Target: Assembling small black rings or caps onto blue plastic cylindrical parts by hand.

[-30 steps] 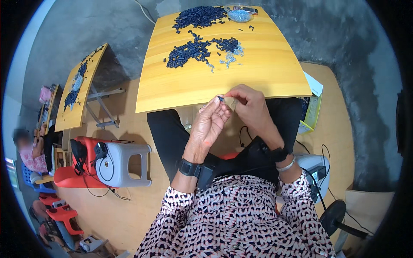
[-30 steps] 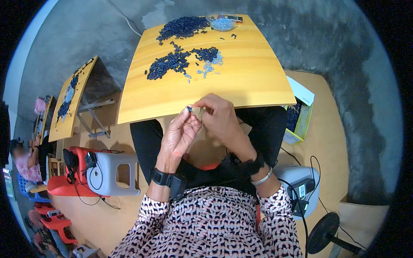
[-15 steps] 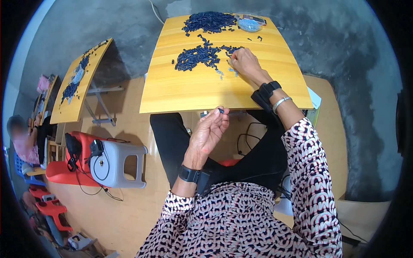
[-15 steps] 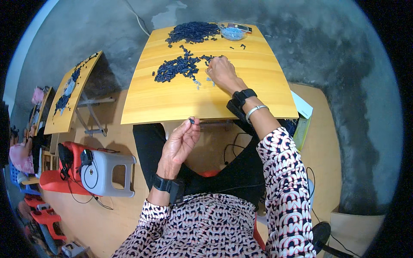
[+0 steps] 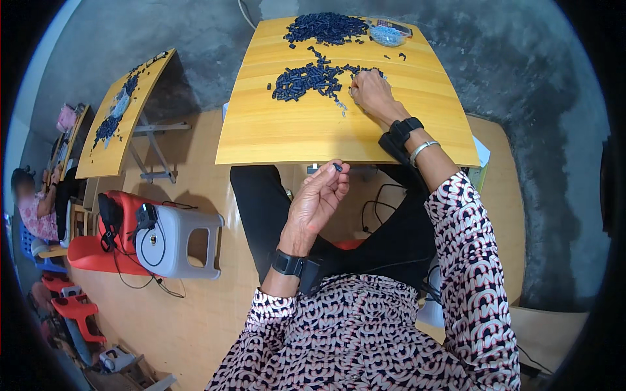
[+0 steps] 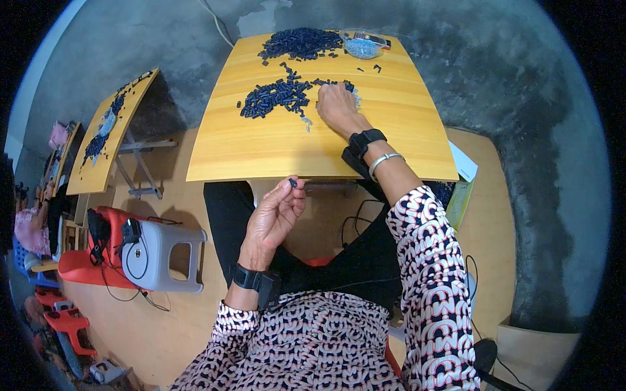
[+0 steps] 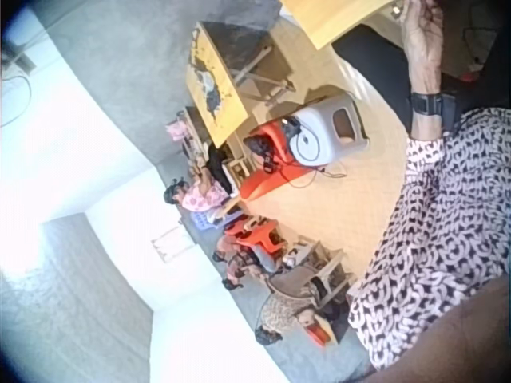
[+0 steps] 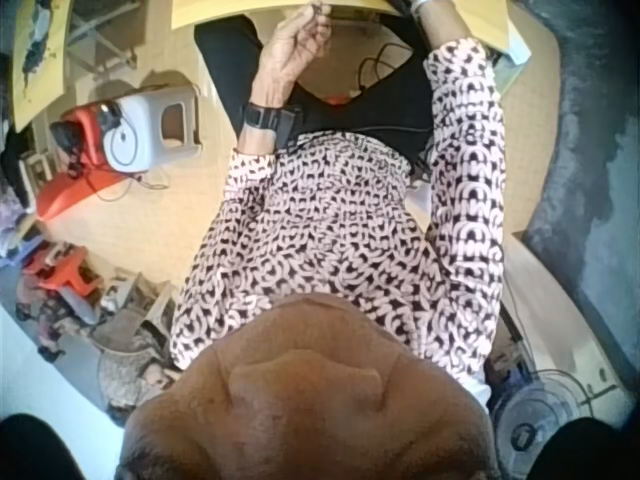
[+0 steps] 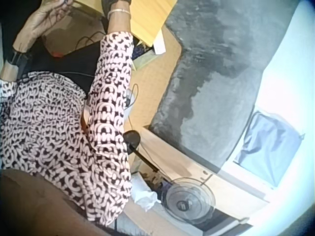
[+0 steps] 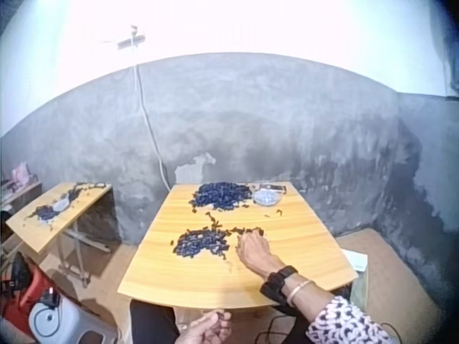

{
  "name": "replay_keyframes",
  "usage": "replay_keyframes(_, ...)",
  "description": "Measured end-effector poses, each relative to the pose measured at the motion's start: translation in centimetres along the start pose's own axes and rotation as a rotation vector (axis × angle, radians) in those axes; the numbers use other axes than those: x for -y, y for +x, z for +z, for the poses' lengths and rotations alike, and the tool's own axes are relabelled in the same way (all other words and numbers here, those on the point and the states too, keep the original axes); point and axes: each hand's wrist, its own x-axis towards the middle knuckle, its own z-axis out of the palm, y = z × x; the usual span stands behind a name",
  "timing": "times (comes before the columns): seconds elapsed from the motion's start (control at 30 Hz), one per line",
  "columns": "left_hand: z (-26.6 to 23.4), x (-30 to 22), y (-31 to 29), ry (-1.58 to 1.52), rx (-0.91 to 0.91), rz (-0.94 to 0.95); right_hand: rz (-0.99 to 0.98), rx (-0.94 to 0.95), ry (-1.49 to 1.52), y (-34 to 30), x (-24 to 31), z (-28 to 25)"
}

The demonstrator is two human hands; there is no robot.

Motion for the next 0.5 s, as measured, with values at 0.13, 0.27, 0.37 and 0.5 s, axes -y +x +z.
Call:
replay_keyframes(0.13,-0.1,0.2,0.0,-0.003,-0.007,-0.004,-0.068,-0.02,0.054,-0.1,0.2,-0.1)
replay_keyframes(0.27,0.0,0.2,-0.1,0.004,-0.012,0.0,-0.11,-0.026,0.072,0.0,-0.4,0.5)
replay_keyframes(0.37,0.0,0.2,-0.1,0.014,-0.02,0.01,-0.148,-0.023,0.098,0.0,-0.6,0.7)
replay_keyframes(0.5,-0.1,0.2,0.1,0.012,0.007,0.006,-0.141,-0.006,0.022,0.4,-1.2,1.3)
